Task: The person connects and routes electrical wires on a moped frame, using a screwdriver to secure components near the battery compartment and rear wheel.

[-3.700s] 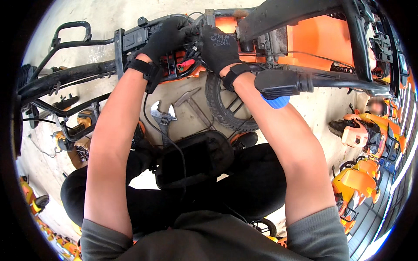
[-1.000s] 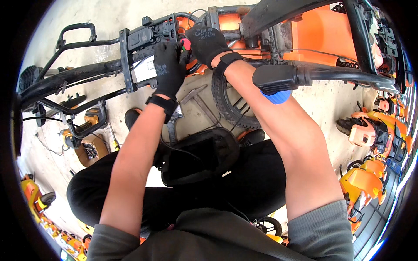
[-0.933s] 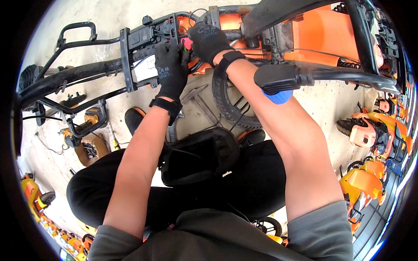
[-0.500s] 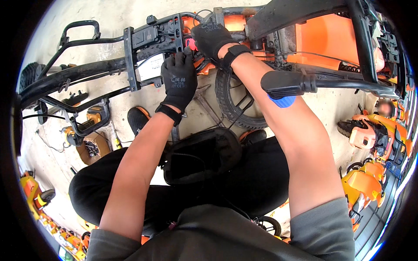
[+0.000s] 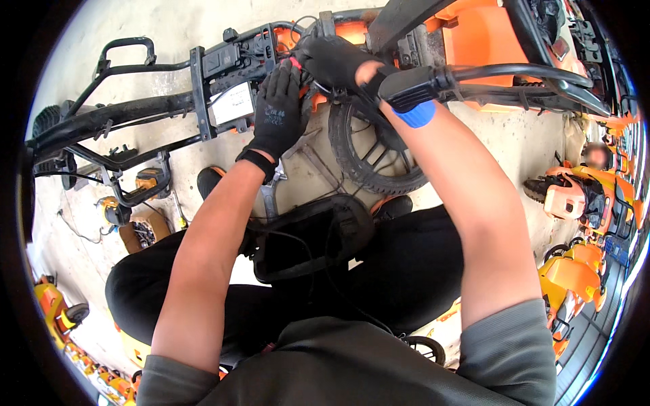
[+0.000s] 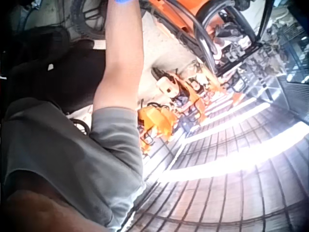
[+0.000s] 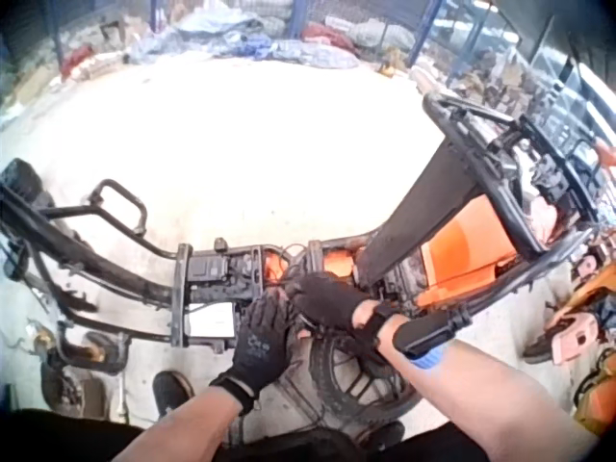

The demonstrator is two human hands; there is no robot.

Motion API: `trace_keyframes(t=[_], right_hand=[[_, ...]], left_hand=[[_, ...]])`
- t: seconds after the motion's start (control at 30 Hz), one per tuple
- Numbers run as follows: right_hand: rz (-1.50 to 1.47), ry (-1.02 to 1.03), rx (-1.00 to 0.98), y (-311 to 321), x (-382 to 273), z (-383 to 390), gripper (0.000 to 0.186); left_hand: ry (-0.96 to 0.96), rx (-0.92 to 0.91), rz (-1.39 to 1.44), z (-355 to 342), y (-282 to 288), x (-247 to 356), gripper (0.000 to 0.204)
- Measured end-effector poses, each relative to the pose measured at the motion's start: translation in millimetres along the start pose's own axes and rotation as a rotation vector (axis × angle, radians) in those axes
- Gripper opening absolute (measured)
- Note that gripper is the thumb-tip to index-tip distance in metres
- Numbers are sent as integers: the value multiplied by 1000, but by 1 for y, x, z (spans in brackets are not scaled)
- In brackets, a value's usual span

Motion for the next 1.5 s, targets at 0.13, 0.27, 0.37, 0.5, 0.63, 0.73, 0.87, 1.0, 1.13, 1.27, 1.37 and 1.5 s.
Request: trace_keyframes(t=[0.13, 0.27, 0.37, 0.5, 0.63, 0.73, 0.87, 1.0, 1.13, 1.27, 1.37, 1.5], right_hand=[[-9, -63, 116, -7, 24, 68, 23], [236, 112, 445, -21, 26, 133, 21], [307, -45, 325, -24, 32, 150, 20], [186, -232, 221, -49, 57, 147, 25], [90, -93, 275, -42, 37, 146, 34], [155, -58, 226, -45, 36, 144, 35], [71, -77, 174, -56, 57, 124, 34], [-45, -185, 52, -45, 56, 112, 31], [21, -100, 115, -42, 57, 108, 27], [166, -127, 132, -38, 57, 96, 27], [226, -88, 170, -44, 69, 101, 31], [90, -35, 164, -32, 65, 126, 30]], left_hand=[[-1, 7, 2, -5, 1, 4, 72], [1, 22, -66, -10, 2, 6, 72], [32, 26, -136, -13, 3, 5, 66], [-21, -11, -225, -19, -3, 19, 64], [-51, -43, -150, -19, -6, 8, 67], [-82, -37, -99, -20, -3, 11, 66], [-110, -43, -111, -24, 8, 16, 58], [-125, -21, -109, -20, 7, 14, 51], [-126, -4, -141, -21, 9, 21, 50], [-140, 12, -233, -21, 7, 25, 47], [-119, -12, -288, -22, 3, 27, 46], [-129, -36, -222, -24, 4, 23, 47]])
Point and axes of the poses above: each hand's wrist, its own z-axis away from the middle knuckle, its own y-axis out of the back of the hand, x = y × z, the point moved 9 cm from there along -z, towards the middle knuckle, and after that the axes turned 14 degrees about -x, right-handed, at the moved point
